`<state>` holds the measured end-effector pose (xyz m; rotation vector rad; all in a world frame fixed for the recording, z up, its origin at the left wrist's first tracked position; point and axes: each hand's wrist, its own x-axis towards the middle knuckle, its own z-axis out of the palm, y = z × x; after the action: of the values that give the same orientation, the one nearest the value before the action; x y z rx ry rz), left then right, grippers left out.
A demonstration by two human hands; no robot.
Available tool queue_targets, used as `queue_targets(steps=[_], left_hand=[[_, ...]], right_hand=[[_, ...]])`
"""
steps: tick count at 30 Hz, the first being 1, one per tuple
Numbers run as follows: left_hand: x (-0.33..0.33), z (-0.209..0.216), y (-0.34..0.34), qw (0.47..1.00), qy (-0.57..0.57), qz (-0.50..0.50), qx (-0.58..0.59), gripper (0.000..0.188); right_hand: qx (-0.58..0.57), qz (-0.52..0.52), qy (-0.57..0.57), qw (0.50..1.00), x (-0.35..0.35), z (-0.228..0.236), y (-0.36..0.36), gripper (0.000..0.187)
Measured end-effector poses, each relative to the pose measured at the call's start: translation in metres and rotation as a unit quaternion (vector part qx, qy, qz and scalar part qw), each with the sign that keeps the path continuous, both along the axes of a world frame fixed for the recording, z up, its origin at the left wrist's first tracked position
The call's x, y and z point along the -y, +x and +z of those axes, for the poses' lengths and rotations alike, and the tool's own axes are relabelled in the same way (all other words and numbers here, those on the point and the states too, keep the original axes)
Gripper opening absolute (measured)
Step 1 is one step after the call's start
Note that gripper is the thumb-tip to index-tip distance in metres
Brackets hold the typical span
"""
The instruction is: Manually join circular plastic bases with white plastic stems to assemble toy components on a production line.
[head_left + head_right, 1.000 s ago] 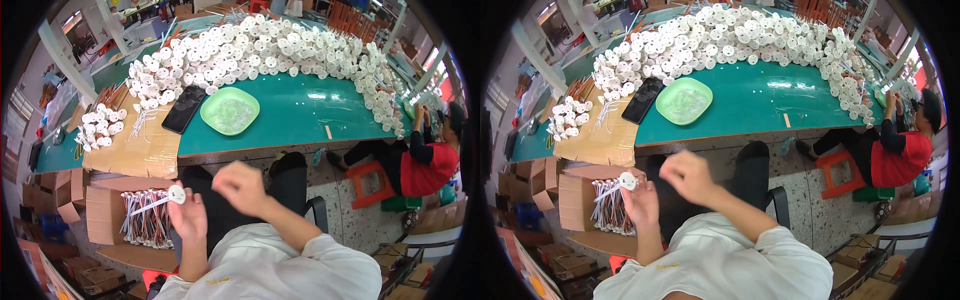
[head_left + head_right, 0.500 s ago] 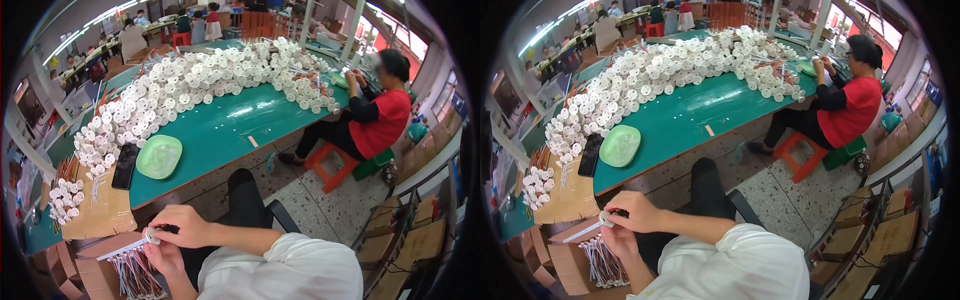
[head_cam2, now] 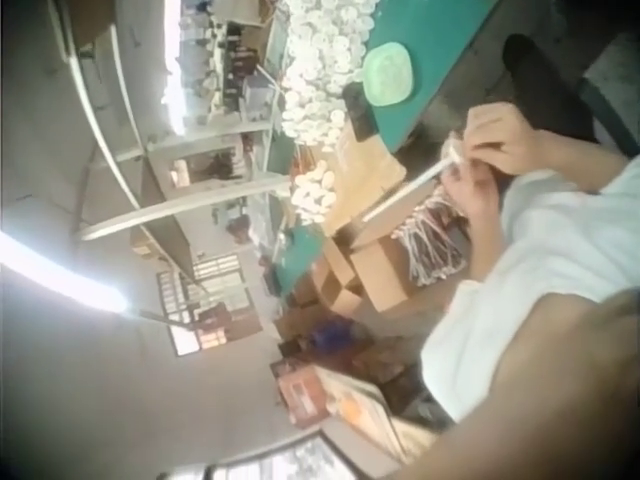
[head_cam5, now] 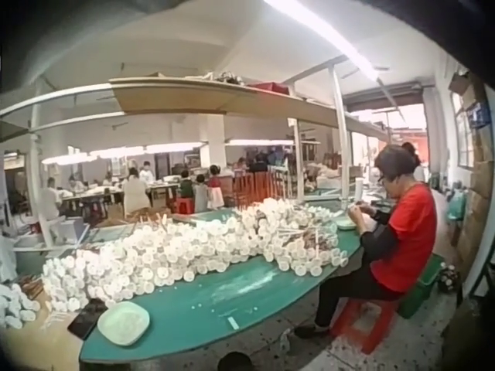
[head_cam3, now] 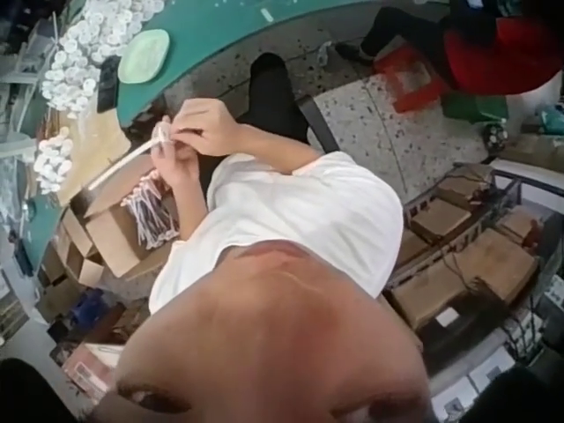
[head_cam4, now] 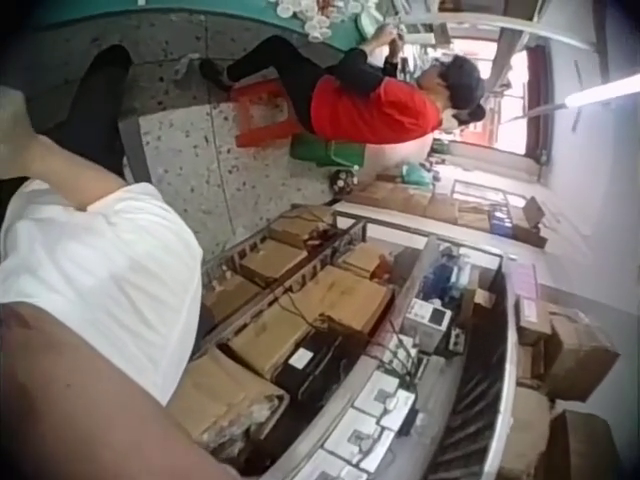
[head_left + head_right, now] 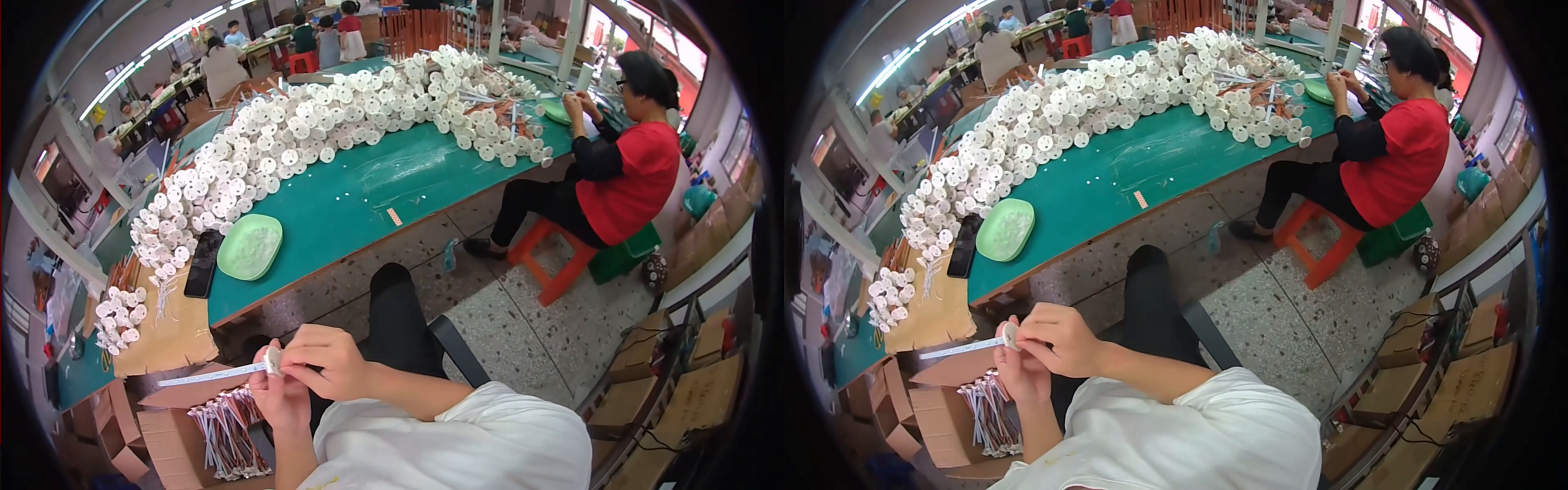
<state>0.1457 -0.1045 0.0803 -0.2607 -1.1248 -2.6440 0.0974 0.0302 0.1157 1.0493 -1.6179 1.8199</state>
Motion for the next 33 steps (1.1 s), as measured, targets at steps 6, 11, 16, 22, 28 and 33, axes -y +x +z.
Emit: queue_targets(steps=[6,11,16,22,28,33], left_hand=[[0.001,0.013,0.010,0.989,-0.123,0.064,-0.048,0.045],[-0.032,0.056,0.031,0.983,-0.077,0.103,-0.134,0.039],[-0.100,0.075,0.032,0.982,0.025,-0.187,-0.001,0.047],[-0.114,0.059,0.038,0.944,0.043,-0.323,0.041,0.044],[-0.100,0.053,0.028,0.909,-0.001,-0.414,0.055,0.044],[-0.109,0.039,0.030,0.866,0.011,-0.499,0.024,0.041]], right_hand=[[-0.035,-0.062,-0.037,0.997,0.005,-0.006,0.014,0.010],[0.456,0.426,-0.211,0.752,0.036,-0.063,0.004,0.023],[0.280,0.710,0.224,0.606,0.118,-0.132,0.058,0.022],[0.313,0.691,0.226,0.612,0.120,-0.122,0.063,0.028],[0.222,0.633,0.321,0.669,0.124,-0.123,0.053,0.029],[0.234,0.609,0.286,0.701,0.116,-0.102,0.052,0.024]])
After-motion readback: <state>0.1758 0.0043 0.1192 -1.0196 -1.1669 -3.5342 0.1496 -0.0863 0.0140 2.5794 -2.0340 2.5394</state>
